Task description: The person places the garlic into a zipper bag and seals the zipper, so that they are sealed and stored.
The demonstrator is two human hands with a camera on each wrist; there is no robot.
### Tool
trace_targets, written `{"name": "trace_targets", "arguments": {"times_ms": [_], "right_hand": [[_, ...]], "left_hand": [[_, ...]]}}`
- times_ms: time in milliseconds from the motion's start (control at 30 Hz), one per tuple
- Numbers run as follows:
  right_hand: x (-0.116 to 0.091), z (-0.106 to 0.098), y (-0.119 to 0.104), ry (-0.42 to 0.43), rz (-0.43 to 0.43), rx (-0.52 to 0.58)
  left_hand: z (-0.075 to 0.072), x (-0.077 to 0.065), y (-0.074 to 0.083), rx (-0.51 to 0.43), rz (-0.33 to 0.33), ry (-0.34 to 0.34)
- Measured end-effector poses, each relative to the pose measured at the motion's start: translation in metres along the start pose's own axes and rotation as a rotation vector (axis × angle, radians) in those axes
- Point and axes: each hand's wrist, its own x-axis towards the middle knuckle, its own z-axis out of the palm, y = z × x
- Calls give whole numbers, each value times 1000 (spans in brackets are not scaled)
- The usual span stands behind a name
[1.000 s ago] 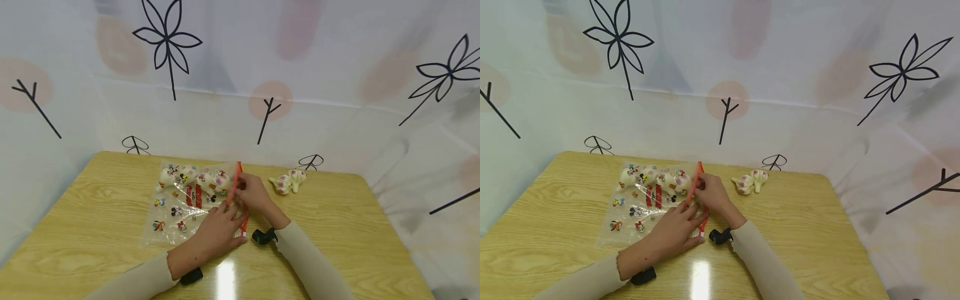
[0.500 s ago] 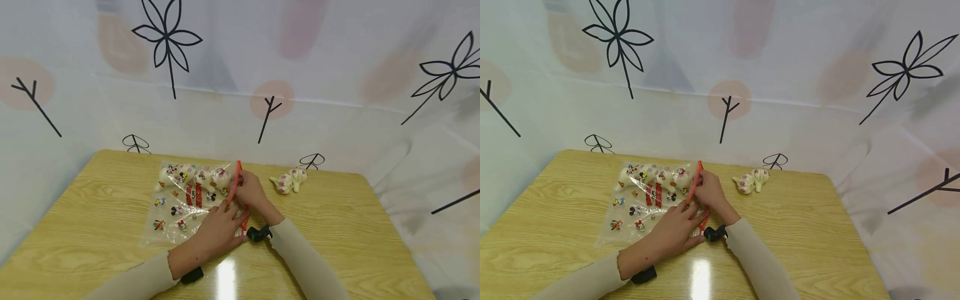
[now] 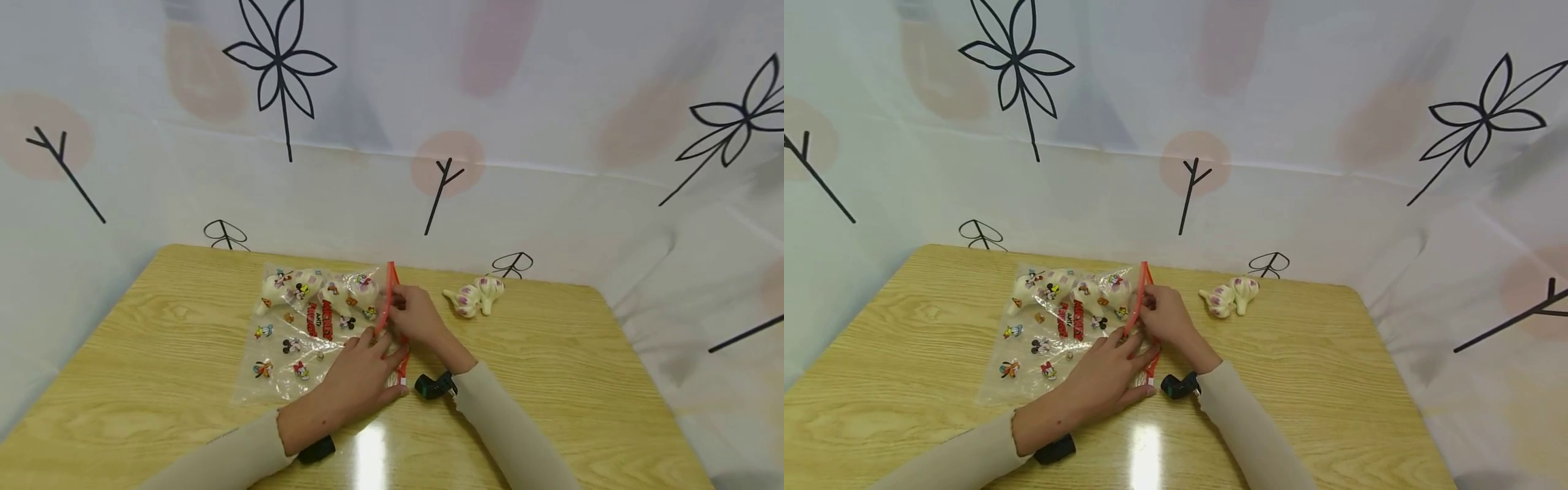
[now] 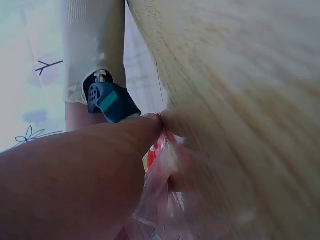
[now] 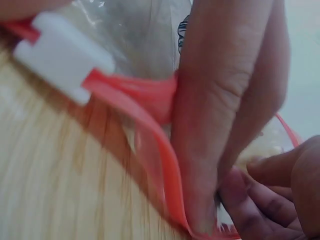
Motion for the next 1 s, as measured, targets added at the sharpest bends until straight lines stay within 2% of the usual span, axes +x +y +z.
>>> {"name": "trace_targets", "arguments": {"times_ms": [200,433,567,800,1000], "right_hand": [[-9,-9,1,-29,-86,-46],[-23,-21,6,-18,-142,-30],[-33,-30,7,22,-193,-65],[-48,-50,10,137,-320,-220],[-54,-68,15,185,-310,-250]], "left_hand": [[0,1,0,4,-9,-8],[1,1,0,-14,-8,-37],[-1,1,0,-26,-17,-48],[-2,0,2,-49,-28,-59],[-1,1,1,-61,-30,-67]]}}
